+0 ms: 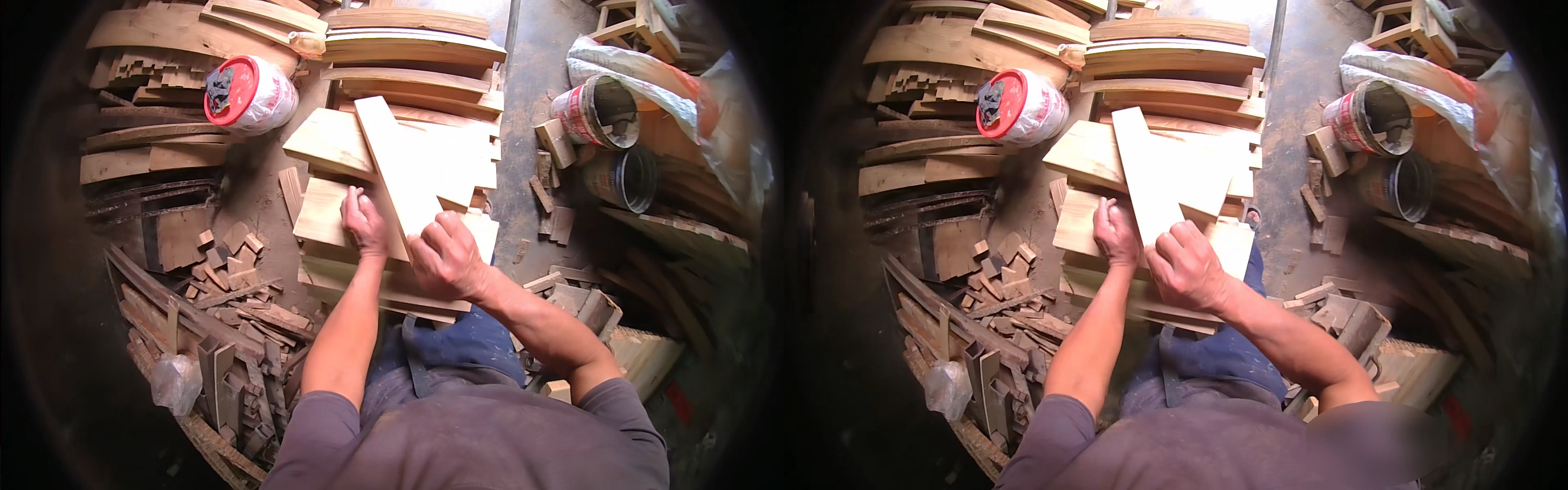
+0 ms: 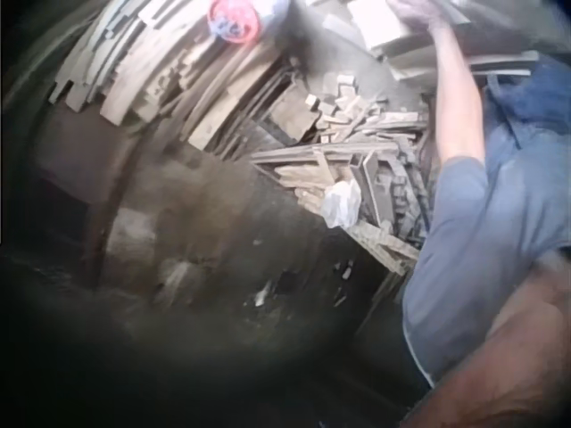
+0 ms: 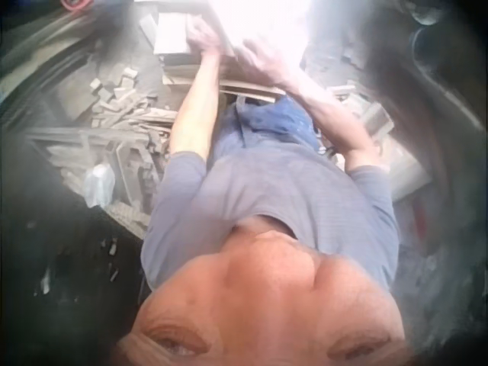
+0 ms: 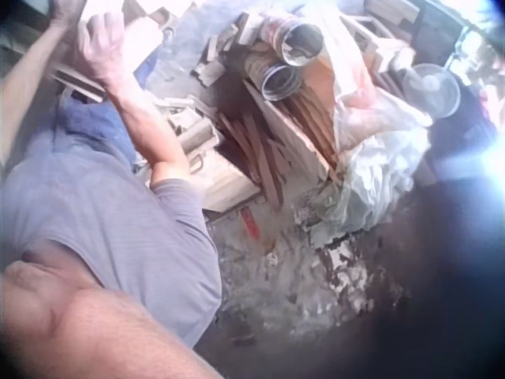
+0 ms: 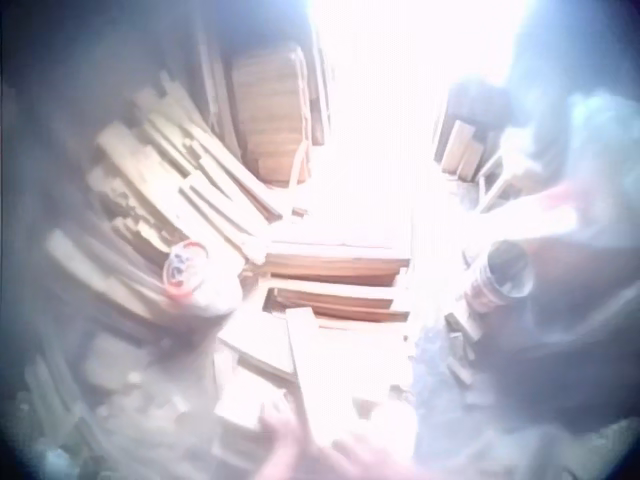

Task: The person repeatedly picks up wooden planks from a pile on the floor and stacks them on a nearby workbench. They handle the planks one at a time, aligning them into a neat stack.

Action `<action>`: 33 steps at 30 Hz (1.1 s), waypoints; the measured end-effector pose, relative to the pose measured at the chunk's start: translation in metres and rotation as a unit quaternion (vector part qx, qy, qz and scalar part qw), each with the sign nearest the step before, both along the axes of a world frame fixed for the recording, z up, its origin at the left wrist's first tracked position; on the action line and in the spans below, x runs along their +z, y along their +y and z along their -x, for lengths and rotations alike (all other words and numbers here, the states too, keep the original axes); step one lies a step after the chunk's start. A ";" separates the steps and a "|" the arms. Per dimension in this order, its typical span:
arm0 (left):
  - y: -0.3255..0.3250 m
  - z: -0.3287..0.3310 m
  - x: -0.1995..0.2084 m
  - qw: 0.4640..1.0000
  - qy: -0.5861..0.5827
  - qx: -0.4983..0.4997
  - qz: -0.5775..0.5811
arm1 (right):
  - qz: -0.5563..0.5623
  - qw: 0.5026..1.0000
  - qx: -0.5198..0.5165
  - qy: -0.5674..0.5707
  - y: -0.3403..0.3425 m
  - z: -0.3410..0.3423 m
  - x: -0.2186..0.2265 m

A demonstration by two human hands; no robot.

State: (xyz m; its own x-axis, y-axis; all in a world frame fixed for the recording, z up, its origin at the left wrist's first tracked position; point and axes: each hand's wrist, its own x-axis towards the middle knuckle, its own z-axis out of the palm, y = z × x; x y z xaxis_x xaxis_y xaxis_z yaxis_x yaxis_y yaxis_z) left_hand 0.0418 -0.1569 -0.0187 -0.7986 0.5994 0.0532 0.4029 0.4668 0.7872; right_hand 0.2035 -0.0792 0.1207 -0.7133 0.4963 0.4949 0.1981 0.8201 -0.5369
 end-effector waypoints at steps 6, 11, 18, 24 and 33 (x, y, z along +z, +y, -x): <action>-0.010 -0.022 0.093 0.557 -0.811 0.010 -0.178 | 0.027 0.997 -0.029 -0.070 -0.091 -0.013 0.030; -0.068 -0.018 0.099 0.446 -0.876 -0.115 -0.142 | 0.186 0.979 -0.020 -0.085 -0.153 -0.005 0.071; -0.148 -0.038 0.134 0.776 -0.598 -0.199 0.028 | 0.636 0.710 -0.287 0.092 -0.216 -0.039 0.048; -0.200 -0.085 0.207 0.871 -0.192 -0.429 0.143 | 0.726 0.521 -0.164 0.417 -0.212 -0.072 0.053; -0.321 -0.168 0.241 0.708 0.124 -0.694 -0.045 | 0.570 0.344 -0.142 0.733 -0.378 -0.210 0.073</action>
